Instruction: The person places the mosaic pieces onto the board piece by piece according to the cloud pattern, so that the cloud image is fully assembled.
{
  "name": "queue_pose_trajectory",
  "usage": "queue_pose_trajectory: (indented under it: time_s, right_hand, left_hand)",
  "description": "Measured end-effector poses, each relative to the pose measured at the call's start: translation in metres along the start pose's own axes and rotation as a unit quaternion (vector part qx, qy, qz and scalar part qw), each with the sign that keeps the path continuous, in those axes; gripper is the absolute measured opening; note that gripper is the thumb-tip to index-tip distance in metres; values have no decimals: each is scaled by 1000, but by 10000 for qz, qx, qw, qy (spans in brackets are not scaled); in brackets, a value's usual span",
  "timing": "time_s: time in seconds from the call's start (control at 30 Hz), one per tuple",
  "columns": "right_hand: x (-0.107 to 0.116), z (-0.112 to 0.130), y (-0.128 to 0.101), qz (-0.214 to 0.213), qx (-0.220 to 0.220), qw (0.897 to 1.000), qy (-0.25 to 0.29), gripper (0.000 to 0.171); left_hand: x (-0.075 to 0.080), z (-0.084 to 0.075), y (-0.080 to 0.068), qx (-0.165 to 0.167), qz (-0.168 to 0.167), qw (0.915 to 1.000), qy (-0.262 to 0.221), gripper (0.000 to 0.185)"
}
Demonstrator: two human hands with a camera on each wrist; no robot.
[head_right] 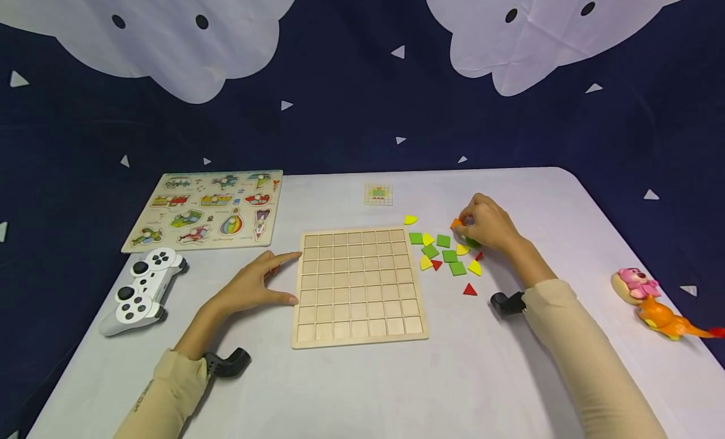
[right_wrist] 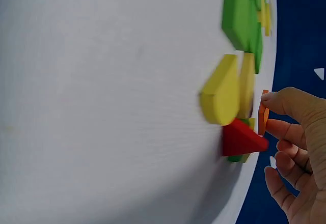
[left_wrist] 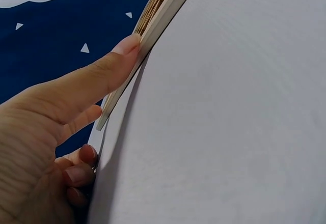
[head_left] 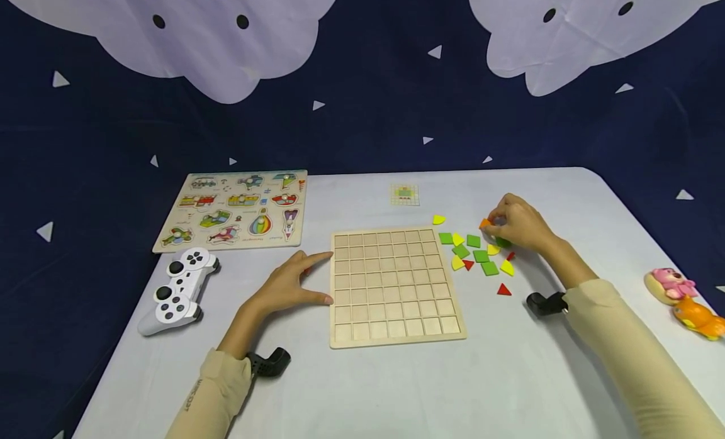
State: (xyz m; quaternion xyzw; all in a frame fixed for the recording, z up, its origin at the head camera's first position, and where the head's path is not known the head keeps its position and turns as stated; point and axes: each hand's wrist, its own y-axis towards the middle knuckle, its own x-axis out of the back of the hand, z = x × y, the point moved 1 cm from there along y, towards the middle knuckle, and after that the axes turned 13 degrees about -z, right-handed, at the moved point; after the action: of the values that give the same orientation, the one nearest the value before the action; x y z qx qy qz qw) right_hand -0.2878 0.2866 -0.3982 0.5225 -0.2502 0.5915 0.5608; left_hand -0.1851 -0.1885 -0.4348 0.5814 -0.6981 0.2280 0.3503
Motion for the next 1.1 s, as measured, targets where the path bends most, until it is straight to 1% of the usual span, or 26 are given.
queue_pose_trajectory:
  time_s: [0.13,0.27,0.47,0.67,0.87,1.1]
  right_hand:
    - [1,5,1,-151,129,9997,108,28]
    - [-1,15,3,-122,229,9995,180,32]
    - [-6,38,4,-85,445,9980,435,30]
    - [-17,65,7,65,806,9942,708,26]
    - [-28,91,10,70,1131,9889,957,22]
    - [-42,113,10,100,1553,9821,1062,23]
  left_hand:
    - [-1,1,0,37,-44,10000,-4,95]
    - [-2,2,-1,74,-82,9999,-34,96]
    - [-1,3,-3,50,-118,9999,-56,96]
    - [-2,3,-2,45,-122,9999,-58,96]
    - [-2,2,0,8,-140,9999,-93,94]
    - [-3,1,0,5,-126,9998,-140,95]
